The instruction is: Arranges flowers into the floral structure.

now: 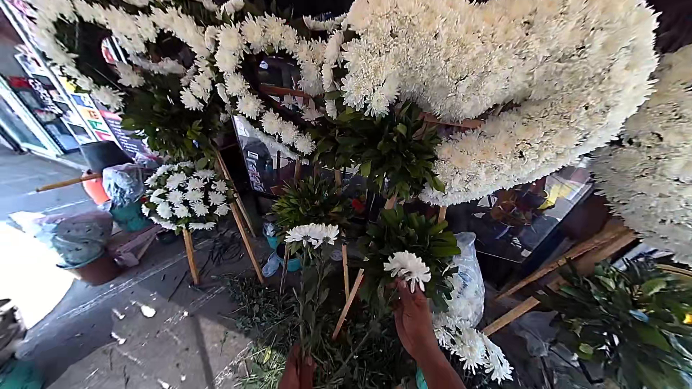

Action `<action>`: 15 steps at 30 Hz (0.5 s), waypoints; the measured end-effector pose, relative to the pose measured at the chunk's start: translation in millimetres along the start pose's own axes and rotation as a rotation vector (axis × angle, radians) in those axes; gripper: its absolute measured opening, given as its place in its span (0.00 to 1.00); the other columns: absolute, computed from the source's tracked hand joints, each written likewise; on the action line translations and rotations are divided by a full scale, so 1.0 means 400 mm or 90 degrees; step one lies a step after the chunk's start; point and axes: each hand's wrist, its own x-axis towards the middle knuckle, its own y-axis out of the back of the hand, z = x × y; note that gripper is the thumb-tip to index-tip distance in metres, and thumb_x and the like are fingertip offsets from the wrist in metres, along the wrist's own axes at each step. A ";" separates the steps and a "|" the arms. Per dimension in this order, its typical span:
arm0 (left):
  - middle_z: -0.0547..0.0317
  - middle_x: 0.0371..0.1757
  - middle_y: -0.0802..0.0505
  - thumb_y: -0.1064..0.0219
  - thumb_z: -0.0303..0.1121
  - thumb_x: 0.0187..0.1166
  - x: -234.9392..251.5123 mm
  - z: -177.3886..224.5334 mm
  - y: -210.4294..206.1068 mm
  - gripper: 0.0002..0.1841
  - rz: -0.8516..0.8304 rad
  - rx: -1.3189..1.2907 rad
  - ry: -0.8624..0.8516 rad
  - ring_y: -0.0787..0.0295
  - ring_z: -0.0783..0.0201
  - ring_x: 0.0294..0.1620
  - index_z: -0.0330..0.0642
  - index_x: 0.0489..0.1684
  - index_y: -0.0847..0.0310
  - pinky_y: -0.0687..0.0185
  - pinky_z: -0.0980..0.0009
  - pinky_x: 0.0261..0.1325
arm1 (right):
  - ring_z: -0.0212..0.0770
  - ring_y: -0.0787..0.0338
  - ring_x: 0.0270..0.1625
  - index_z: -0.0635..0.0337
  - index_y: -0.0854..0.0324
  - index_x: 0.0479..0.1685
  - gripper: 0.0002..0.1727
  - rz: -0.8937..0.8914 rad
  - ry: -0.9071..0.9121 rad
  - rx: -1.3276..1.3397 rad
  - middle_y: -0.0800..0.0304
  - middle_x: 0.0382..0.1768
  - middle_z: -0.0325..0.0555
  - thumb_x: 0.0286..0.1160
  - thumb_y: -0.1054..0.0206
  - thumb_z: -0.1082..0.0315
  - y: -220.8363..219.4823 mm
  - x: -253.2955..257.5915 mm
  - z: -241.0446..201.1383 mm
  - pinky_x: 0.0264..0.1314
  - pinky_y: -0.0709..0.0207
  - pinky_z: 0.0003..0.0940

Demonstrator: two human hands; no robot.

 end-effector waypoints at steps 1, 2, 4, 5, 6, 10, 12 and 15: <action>0.41 0.44 0.11 0.48 0.32 0.89 0.041 0.002 0.025 0.27 0.042 0.015 0.007 0.13 0.57 0.39 0.22 0.83 0.41 0.14 0.55 0.49 | 0.33 0.11 0.42 0.63 0.27 0.60 0.12 0.038 0.041 0.021 0.14 0.45 0.41 0.93 0.51 0.67 -0.012 0.020 -0.026 0.45 0.12 0.30; 0.41 0.43 0.10 0.48 0.32 0.88 0.082 -0.002 0.052 0.26 0.079 0.040 0.016 0.13 0.56 0.37 0.24 0.82 0.37 0.15 0.52 0.47 | 0.32 0.11 0.43 0.61 0.30 0.62 0.12 0.064 0.075 0.039 0.15 0.46 0.39 0.94 0.52 0.66 -0.020 0.045 -0.058 0.48 0.12 0.31; 0.40 0.42 0.10 0.47 0.32 0.88 0.151 -0.001 0.097 0.26 0.105 0.087 0.021 0.13 0.53 0.36 0.26 0.83 0.37 0.15 0.49 0.45 | 0.34 0.11 0.44 0.60 0.33 0.64 0.11 0.065 0.109 0.069 0.16 0.47 0.40 0.93 0.51 0.68 -0.037 0.090 -0.107 0.50 0.11 0.35; 0.41 0.42 0.11 0.47 0.32 0.87 0.175 0.015 0.102 0.29 0.106 0.091 0.017 0.14 0.55 0.35 0.29 0.87 0.42 0.15 0.51 0.44 | 0.35 0.10 0.43 0.57 0.31 0.63 0.10 0.044 0.107 0.080 0.15 0.47 0.41 0.92 0.49 0.69 -0.048 0.104 -0.115 0.49 0.10 0.35; 0.45 0.41 0.12 0.47 0.31 0.86 0.195 0.037 0.093 0.33 0.105 0.082 0.008 0.15 0.59 0.32 0.33 0.91 0.50 0.15 0.56 0.40 | 0.35 0.10 0.44 0.55 0.29 0.63 0.10 0.009 0.093 0.090 0.15 0.49 0.40 0.91 0.47 0.69 -0.060 0.113 -0.111 0.49 0.11 0.35; 0.52 0.40 0.10 0.44 0.30 0.86 0.248 0.125 -0.002 0.21 0.074 0.040 -0.084 0.12 0.66 0.36 0.29 0.75 0.32 0.13 0.64 0.43 | 0.36 0.09 0.49 0.53 0.20 0.60 0.09 -0.133 -0.039 0.180 0.12 0.53 0.41 0.90 0.41 0.66 -0.138 0.117 -0.037 0.52 0.10 0.35; 0.56 0.48 0.09 0.40 0.34 0.85 0.262 0.168 -0.041 0.17 0.005 -0.016 -0.113 0.12 0.70 0.46 0.32 0.64 0.21 0.14 0.66 0.54 | 0.36 0.09 0.50 0.53 0.19 0.57 0.09 -0.178 -0.115 0.183 0.11 0.53 0.41 0.90 0.42 0.66 -0.172 0.104 0.000 0.54 0.10 0.36; 0.62 0.60 0.09 0.32 0.55 0.80 0.275 0.215 -0.064 0.32 -0.078 -0.128 -0.103 0.12 0.72 0.59 0.42 0.74 0.23 0.14 0.66 0.66 | 0.37 0.09 0.50 0.57 0.19 0.60 0.10 -0.248 -0.188 0.133 0.11 0.53 0.43 0.89 0.40 0.66 -0.197 0.097 0.034 0.57 0.11 0.37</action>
